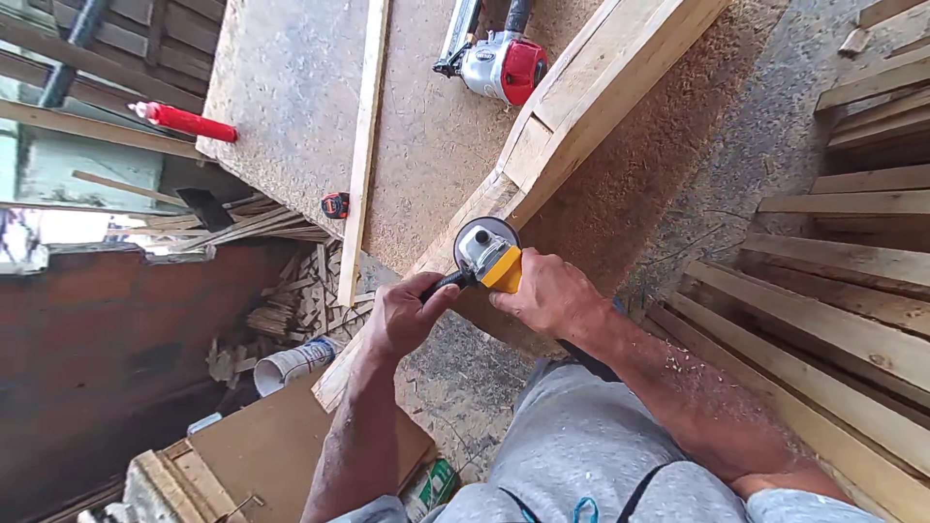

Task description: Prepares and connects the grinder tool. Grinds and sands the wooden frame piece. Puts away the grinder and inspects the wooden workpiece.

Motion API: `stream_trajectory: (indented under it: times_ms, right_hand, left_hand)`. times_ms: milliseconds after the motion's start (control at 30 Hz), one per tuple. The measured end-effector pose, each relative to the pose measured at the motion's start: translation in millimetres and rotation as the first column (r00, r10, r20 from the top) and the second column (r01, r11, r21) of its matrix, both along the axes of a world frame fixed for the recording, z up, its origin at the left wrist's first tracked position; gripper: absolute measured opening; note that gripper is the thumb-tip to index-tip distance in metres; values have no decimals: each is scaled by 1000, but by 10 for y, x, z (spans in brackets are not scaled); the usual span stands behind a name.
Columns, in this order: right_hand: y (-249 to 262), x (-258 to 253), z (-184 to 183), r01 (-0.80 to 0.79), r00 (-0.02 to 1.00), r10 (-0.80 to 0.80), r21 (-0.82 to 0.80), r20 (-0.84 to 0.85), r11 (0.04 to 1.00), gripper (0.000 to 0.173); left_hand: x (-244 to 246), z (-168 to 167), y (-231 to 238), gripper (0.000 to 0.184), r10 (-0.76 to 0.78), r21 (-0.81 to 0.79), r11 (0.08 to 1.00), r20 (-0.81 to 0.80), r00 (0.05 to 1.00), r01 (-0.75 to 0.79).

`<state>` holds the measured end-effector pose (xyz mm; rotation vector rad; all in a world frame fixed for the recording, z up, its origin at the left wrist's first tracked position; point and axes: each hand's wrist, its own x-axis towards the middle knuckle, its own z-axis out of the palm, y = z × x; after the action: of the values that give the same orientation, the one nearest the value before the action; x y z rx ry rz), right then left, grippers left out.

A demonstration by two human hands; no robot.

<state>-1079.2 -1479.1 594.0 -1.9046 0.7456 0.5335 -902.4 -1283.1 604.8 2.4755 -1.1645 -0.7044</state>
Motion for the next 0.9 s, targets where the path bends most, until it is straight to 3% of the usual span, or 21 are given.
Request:
stream_trajectory:
  times_ms: [233, 333, 400, 467, 533, 600, 667, 733, 800, 900]
  right_hand:
    - [-120, -340, 101, 52, 998, -54, -134, -13, 990, 71]
    - [-71, -802, 82, 105, 994, -106, -119, 6, 987, 74]
    - [-128, -1194, -43, 184, 981, -180, -65, 65, 981, 73]
    - [-214, -1585, -264, 295, 941, -296, 29, 166, 955, 68]
    - [-357, -1903, -474, 427, 864, -448, 140, 229, 894, 60]
    - [-617, -2118, -613, 521, 784, -563, 215, 261, 826, 56]
    - [-999, -2233, -665, 576, 713, -628, 250, 312, 778, 54]
    - [-1454, -2261, -647, 605, 642, -670, 290, 372, 741, 53]
    - [-1930, -2257, -602, 615, 590, -691, 323, 417, 720, 54]
    - [-2552, -2274, -506, 592, 529, -689, 366, 494, 718, 53]
  left_hand:
    - [-311, -189, -185, 53, -14, -131, 991, 40, 999, 19]
    - [-693, -141, -157, 51, -26, -209, 978, -65, 998, 11]
    - [-1015, -117, -196, 56, -43, -305, 952, -220, 974, -27]
    - [-1322, -168, -234, 66, -102, -461, 871, -513, 853, -173]
    - [-1620, -326, -325, 71, -167, -507, 768, -748, 643, -391]
    - [-1940, -556, -483, 77, -83, -456, 761, -773, 629, -461]
    - [-2267, -824, -741, 85, -19, -316, 891, -743, 669, -326]
    - [-2643, -1088, -1144, 87, -107, -184, 982, -731, 674, -43]
    - [-3084, -1282, -1660, 84, -260, -191, 965, -758, 598, 178]
    - [-3613, -1463, -2367, 67, -372, -286, 927, -780, 504, 240]
